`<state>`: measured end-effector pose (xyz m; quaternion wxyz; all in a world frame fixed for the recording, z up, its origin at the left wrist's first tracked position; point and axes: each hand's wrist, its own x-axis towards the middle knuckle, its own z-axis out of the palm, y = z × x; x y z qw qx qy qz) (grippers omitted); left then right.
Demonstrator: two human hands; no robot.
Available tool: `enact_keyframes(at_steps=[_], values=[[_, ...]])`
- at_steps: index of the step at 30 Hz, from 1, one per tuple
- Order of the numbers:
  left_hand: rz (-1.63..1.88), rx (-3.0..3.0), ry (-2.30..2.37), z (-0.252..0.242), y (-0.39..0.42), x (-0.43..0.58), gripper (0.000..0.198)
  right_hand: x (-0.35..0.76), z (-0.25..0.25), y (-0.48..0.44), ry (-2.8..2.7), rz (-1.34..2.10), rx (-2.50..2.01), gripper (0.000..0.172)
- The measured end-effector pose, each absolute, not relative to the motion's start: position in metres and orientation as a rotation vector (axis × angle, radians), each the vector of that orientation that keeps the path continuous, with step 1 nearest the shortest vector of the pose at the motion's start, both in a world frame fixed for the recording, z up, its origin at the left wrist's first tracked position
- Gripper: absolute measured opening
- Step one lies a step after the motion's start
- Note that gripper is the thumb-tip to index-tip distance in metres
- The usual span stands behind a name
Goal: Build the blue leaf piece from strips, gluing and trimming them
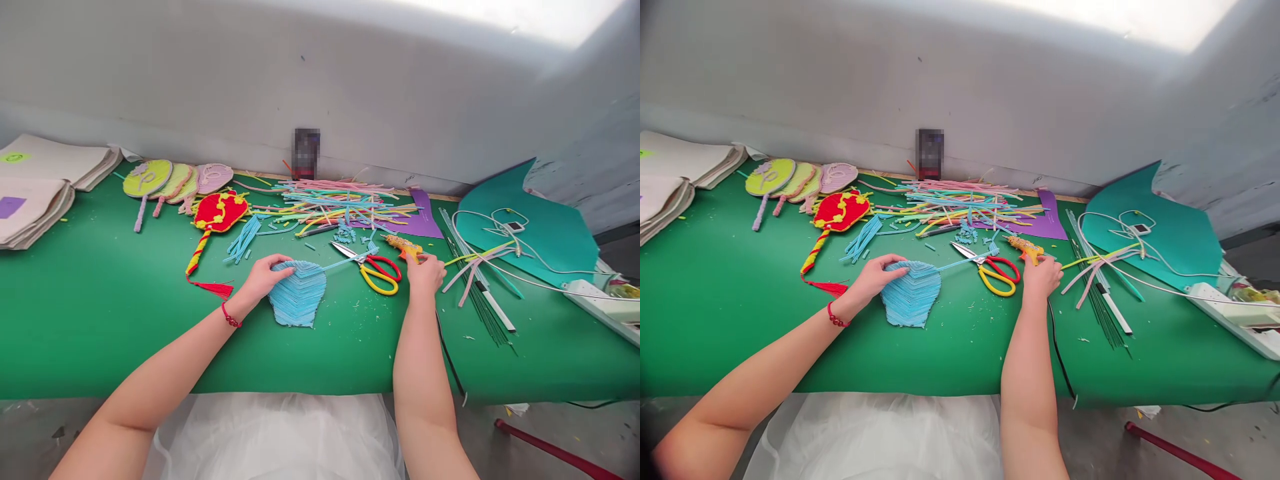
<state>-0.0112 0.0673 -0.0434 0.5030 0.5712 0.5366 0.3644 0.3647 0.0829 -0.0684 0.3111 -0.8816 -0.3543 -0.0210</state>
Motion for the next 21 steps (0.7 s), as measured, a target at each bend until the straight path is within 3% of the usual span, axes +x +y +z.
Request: enact_keyframes(at_steps=[4, 11, 17, 21], values=[[0.861, 1.303, 1.236, -0.038, 0.066, -0.011, 0.043, 0.364, -0.075, 0.089, -0.886, 0.055, -2.385, 0.052], [0.800, 1.244, 1.186, -0.034, 0.064, -0.011, 0.041, 0.368, -0.074, 0.092, -0.894, 0.072, -2.299, 0.033], [0.862, 1.107, 1.177, -0.042, 0.064, -0.007, 0.046, 0.367, -0.054, 0.083, -0.925, -0.064, -1.967, 0.038], [0.853, 1.220, 1.243, -0.050, 0.064, -0.005, 0.039, 0.349, -0.034, 0.075, -0.916, 0.059, -1.784, 0.044]])
